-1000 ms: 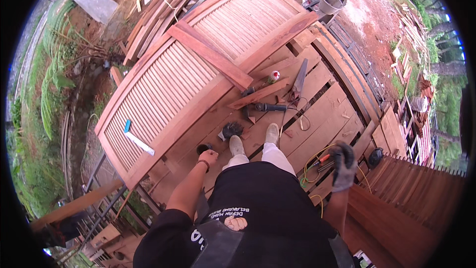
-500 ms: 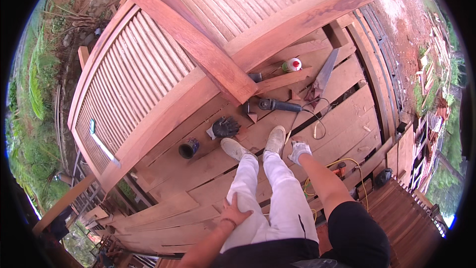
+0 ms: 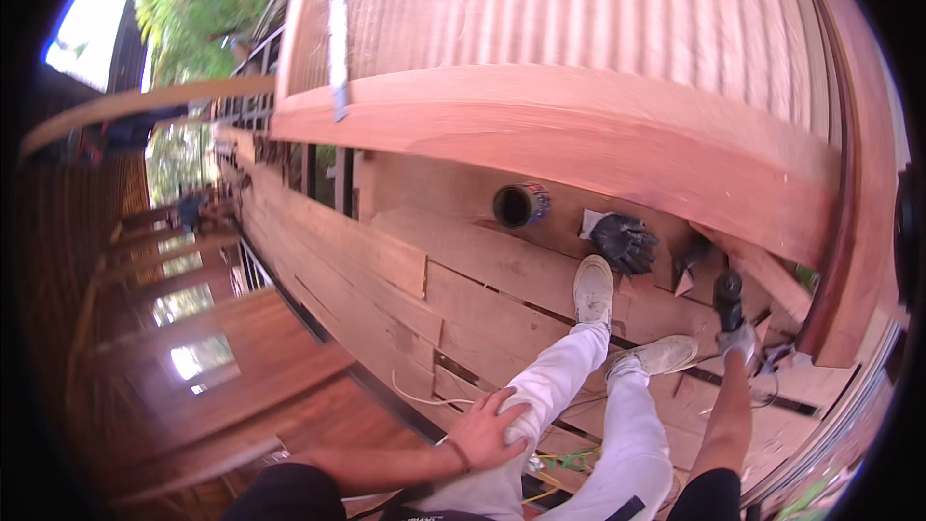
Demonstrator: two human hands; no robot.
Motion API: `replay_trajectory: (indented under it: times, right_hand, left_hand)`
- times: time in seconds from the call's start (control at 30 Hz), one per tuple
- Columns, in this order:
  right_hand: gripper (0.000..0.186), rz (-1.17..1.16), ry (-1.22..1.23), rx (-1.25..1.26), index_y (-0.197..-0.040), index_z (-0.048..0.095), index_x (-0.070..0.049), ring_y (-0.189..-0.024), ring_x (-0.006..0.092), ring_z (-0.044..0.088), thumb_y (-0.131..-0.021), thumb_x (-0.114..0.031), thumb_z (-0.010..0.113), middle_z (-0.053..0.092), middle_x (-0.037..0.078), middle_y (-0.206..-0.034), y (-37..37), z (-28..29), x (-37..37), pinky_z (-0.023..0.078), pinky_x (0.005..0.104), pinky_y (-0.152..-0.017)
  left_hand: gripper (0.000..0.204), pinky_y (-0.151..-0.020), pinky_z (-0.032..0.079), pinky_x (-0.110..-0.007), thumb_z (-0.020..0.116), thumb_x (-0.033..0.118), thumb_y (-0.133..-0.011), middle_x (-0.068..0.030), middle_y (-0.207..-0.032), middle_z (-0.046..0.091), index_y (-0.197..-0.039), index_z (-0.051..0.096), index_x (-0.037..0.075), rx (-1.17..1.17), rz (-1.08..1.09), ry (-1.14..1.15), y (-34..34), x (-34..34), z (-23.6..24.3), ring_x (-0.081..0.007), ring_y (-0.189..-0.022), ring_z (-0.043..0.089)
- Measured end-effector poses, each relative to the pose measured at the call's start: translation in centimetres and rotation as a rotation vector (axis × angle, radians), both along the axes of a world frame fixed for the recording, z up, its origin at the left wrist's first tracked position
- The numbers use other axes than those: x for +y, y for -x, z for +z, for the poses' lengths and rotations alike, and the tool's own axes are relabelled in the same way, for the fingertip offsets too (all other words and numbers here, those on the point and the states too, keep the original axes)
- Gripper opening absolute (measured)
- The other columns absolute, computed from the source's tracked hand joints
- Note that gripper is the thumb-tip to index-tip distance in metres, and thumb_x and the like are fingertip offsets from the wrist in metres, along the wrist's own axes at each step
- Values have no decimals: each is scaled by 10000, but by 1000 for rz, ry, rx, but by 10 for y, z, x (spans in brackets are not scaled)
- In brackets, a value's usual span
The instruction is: The person uses an angle grinder to smooth the edges of a wooden slatted panel, then measures and marks it with a ruler and pencil. They switch to a hand saw to cut along the marked line on the panel's frame.
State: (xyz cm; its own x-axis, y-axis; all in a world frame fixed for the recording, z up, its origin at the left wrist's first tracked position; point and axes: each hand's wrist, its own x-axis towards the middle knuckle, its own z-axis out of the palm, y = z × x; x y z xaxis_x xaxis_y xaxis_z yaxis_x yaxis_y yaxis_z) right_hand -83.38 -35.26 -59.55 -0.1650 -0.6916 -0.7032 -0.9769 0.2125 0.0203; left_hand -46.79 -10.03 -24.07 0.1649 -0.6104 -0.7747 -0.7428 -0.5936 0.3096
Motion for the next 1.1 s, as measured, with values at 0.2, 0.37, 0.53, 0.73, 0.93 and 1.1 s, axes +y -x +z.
replay_trajectory:
  times: [0.2,0.37,0.53,0.73,0.93,1.1]
  right_hand:
    - [490,153,-322,-144,-1001,681,-35,-768,284,669,-634,-306,860,714,149,-883,-28,164,65,544,430,-699]
    - [486,365,-452,-241,-893,734,-42,-603,173,658,-539,-324,911,712,91,-744,-35,302,94,559,365,-577]
    - [383,308,-705,-476,-1010,695,-40,-721,172,667,-720,-246,836,709,73,-839,-28,338,96,532,357,-645]
    - [403,392,-497,-481,-1020,695,-35,-749,171,667,-717,-256,844,712,73,-858,-180,442,137,534,354,-675]
    - [424,383,-399,-596,-1030,694,-31,-776,171,667,-715,-266,852,714,73,-876,-327,519,200,536,351,-705]
    - [489,425,-333,-696,-1061,692,-22,-835,179,670,-675,-271,859,719,81,-940,-411,486,218,537,336,-766]
  left_hand:
    - [581,-1078,389,-501,610,437,-836,-192,-1469,405,-1345,548,163,-61,264,-202,21,52,33,-415,-1318,418]
    - [567,-1091,387,-485,556,453,-857,-185,-1454,442,-1340,567,155,-62,499,-184,-4,126,68,-378,-1333,433]
    - [504,-1044,429,-473,556,441,-848,-131,-1333,575,-1250,649,152,140,377,-198,-25,183,79,-335,-1257,527]
    - [514,-1011,449,-434,529,466,-867,-185,-1227,646,-1225,660,120,242,603,49,-97,255,70,-367,-1171,586]
    - [465,-964,484,-399,571,434,-888,-190,-1168,672,-1157,686,73,239,1146,220,-228,340,115,-352,-1124,623]
    - [386,-894,503,-403,581,372,-874,-164,-1086,708,-1086,719,81,85,1191,-16,-278,455,69,-308,-1043,664]
